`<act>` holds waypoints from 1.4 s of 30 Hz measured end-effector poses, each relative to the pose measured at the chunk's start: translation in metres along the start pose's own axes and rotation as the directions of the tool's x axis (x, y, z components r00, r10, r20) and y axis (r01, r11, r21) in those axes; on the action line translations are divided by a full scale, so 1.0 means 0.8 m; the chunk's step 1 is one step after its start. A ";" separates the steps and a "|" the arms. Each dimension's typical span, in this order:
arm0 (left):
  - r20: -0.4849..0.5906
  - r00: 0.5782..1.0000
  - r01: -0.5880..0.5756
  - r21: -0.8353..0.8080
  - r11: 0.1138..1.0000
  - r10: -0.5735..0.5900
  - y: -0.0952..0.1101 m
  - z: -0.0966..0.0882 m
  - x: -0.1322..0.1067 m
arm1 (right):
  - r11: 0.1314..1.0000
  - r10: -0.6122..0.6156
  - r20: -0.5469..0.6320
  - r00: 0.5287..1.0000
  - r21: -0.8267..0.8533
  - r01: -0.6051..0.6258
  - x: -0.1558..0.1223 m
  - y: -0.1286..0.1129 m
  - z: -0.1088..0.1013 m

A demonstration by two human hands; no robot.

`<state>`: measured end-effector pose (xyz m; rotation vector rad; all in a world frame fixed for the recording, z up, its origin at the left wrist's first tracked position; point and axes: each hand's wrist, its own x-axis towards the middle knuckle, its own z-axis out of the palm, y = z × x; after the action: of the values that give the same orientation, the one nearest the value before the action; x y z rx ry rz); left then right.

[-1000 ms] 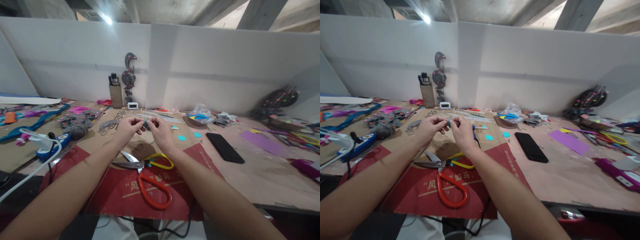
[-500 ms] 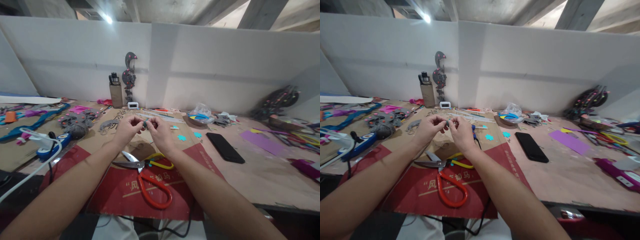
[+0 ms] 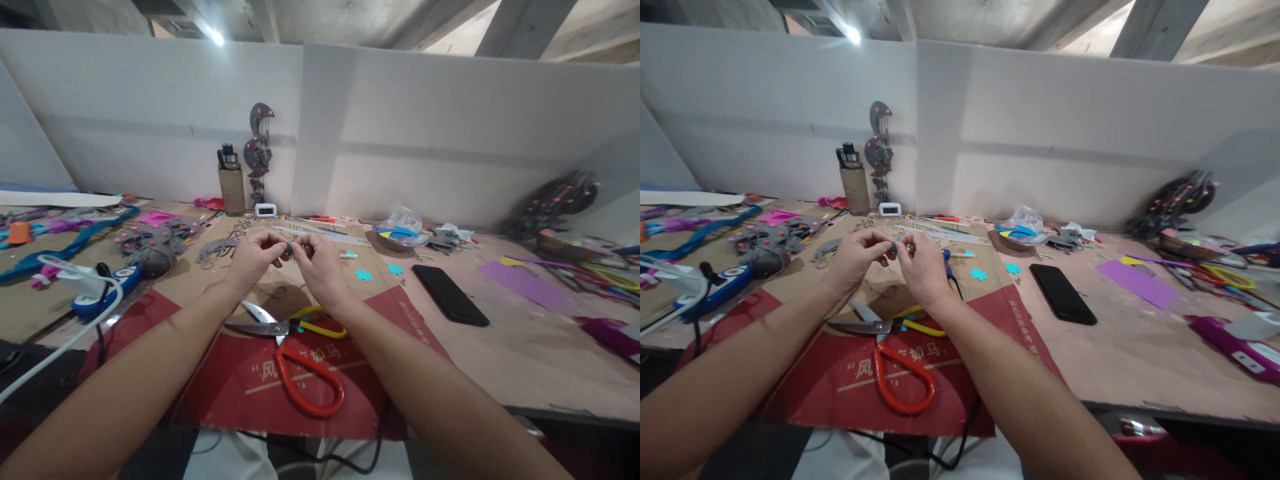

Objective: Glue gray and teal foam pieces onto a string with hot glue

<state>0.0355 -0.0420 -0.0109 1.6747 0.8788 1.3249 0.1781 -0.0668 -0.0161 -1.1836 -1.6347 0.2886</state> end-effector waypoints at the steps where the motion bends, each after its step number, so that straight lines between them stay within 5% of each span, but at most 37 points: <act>1: 0.001 1.000 0.007 -0.005 1.000 -0.007 0.000 0.000 0.000 | 1.000 -0.002 -0.003 1.000 -0.010 0.002 0.000 -0.001 0.000; 20: 0.054 0.999 0.006 -0.017 1.000 -0.005 -0.001 -0.003 0.001 | 0.999 0.039 -0.012 0.999 0.017 -0.038 0.000 -0.001 0.000; 26: 0.193 0.961 0.250 -0.296 0.922 -0.199 0.001 -0.002 0.005 | 0.965 0.146 0.035 0.989 0.217 -0.150 0.003 0.005 0.002; 31: 0.125 0.927 0.374 -0.387 0.843 -0.353 0.001 -0.011 0.013 | 0.871 0.227 0.132 0.965 0.416 -0.262 0.005 0.006 -0.001; 36: 0.047 0.954 0.297 -0.311 0.903 -0.297 -0.004 -0.016 0.013 | 0.834 0.240 0.157 0.958 0.471 -0.286 0.002 0.003 0.000; 42: 0.109 0.988 0.127 -0.160 0.979 -0.110 -0.002 -0.007 0.005 | 0.892 0.210 0.081 0.974 0.394 -0.224 0.000 0.004 0.003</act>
<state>0.0310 -0.0365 -0.0102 1.5208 0.7754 1.1899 0.1780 -0.0647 -0.0190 -1.0444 -1.3850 0.7564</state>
